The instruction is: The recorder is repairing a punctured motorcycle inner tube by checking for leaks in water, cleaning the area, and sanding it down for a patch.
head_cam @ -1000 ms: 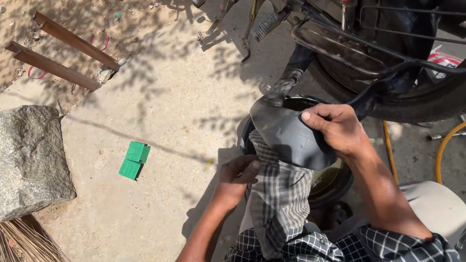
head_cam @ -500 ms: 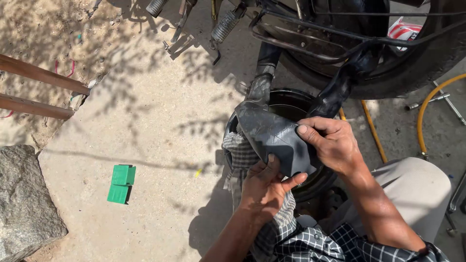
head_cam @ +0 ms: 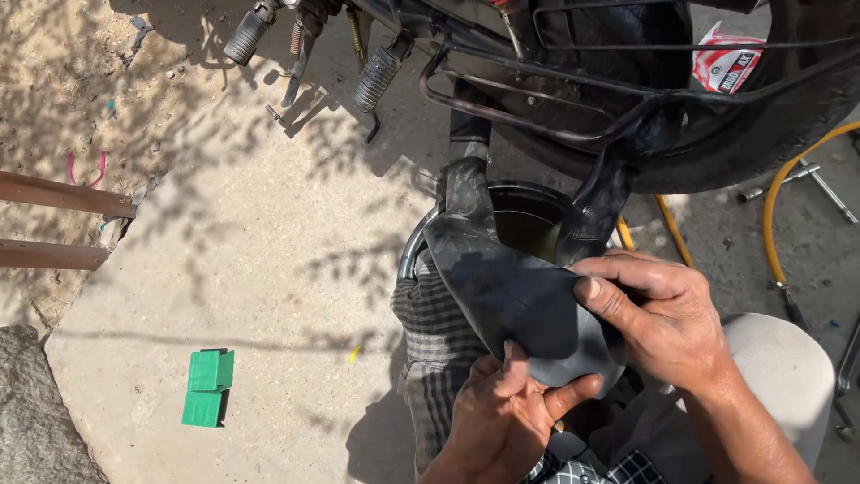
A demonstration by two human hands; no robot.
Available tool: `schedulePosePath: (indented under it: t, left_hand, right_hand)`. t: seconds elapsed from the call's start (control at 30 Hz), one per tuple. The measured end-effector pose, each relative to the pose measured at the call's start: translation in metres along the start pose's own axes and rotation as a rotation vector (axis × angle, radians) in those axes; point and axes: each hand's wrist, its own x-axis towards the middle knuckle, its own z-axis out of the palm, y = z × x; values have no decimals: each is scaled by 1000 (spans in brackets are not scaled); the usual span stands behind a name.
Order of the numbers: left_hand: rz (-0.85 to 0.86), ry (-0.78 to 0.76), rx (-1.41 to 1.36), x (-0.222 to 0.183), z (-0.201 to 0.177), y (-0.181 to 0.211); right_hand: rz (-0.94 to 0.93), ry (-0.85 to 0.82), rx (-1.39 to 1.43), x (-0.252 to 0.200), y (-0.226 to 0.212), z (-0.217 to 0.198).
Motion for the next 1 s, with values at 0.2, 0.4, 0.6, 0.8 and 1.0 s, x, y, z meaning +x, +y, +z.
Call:
schedulePosePath:
  t: [0.2, 0.4, 0.6, 0.8, 1.0]
  left_hand:
    - [82, 74, -1, 16, -18, 2]
    - [169, -204, 107, 25, -36, 48]
    - [268, 33, 227, 46, -104, 87]
    - [141, -108, 30, 62, -150, 112]
    - [148, 223, 162, 51, -60, 51]
  right_hand:
    - [-263, 293, -246, -26, 18, -46]
    - [-332, 238, -812, -132, 105, -121]
    - [872, 751, -185, -264, 316, -200]
    - [1156, 417, -572, -335, 455, -147]
    - [1145, 596, -520, -337, 505, -101]
